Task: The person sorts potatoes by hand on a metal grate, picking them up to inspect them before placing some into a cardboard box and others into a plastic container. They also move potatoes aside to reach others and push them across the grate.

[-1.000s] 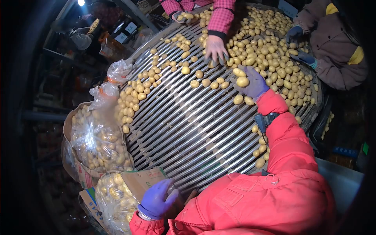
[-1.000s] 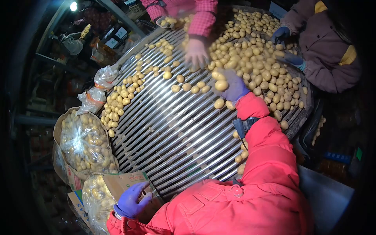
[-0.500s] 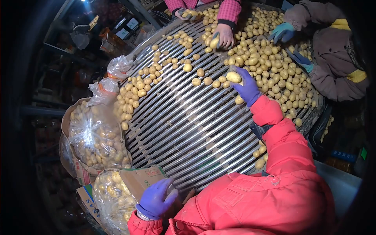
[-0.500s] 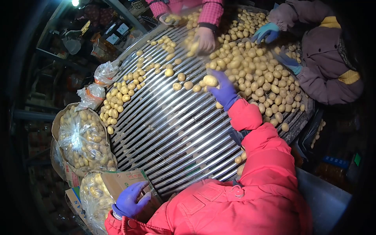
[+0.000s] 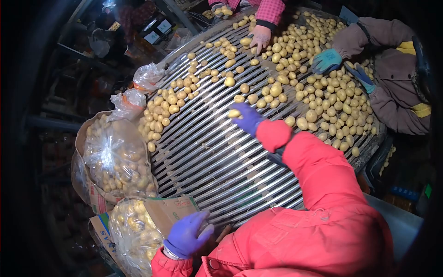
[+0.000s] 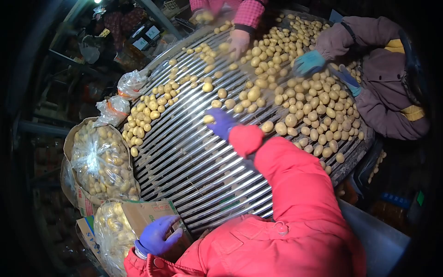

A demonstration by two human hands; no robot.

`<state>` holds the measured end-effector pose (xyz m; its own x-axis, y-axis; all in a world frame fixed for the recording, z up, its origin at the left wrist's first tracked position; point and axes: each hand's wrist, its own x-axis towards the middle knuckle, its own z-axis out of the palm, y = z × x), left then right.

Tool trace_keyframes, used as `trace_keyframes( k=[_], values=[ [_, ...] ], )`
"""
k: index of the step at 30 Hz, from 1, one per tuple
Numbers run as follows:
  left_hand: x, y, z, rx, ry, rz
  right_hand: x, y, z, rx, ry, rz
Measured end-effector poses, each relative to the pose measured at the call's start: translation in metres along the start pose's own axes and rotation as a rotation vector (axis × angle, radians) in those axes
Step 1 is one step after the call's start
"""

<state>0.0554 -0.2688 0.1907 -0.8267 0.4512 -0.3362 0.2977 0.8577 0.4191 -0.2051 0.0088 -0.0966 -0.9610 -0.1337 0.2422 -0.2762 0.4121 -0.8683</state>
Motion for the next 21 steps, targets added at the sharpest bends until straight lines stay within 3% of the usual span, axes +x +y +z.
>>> trace_keyframes(
  k=[3,5,9,14,16,21],
  values=[
    [0.0,-0.001,0.001,-0.014,0.043,-0.011,0.026,-0.001,0.039,-0.412,-0.082,-0.358],
    [0.002,0.0,-0.002,-0.021,0.028,-0.023,0.043,0.009,0.046,-0.771,-0.235,-0.36],
    [0.004,-0.001,-0.003,-0.067,0.024,-0.017,0.056,0.064,0.028,-0.897,-0.011,-0.439],
    [0.006,0.0,-0.004,-0.104,-0.004,-0.046,0.057,0.074,-0.054,-1.205,-0.073,-0.197],
    [0.006,0.0,-0.004,-0.096,-0.02,-0.056,0.059,0.082,-0.087,-1.135,-0.04,0.001],
    [0.002,-0.002,0.0,-0.075,-0.01,-0.06,0.038,0.091,-0.135,-1.217,0.163,0.014]
  ],
)
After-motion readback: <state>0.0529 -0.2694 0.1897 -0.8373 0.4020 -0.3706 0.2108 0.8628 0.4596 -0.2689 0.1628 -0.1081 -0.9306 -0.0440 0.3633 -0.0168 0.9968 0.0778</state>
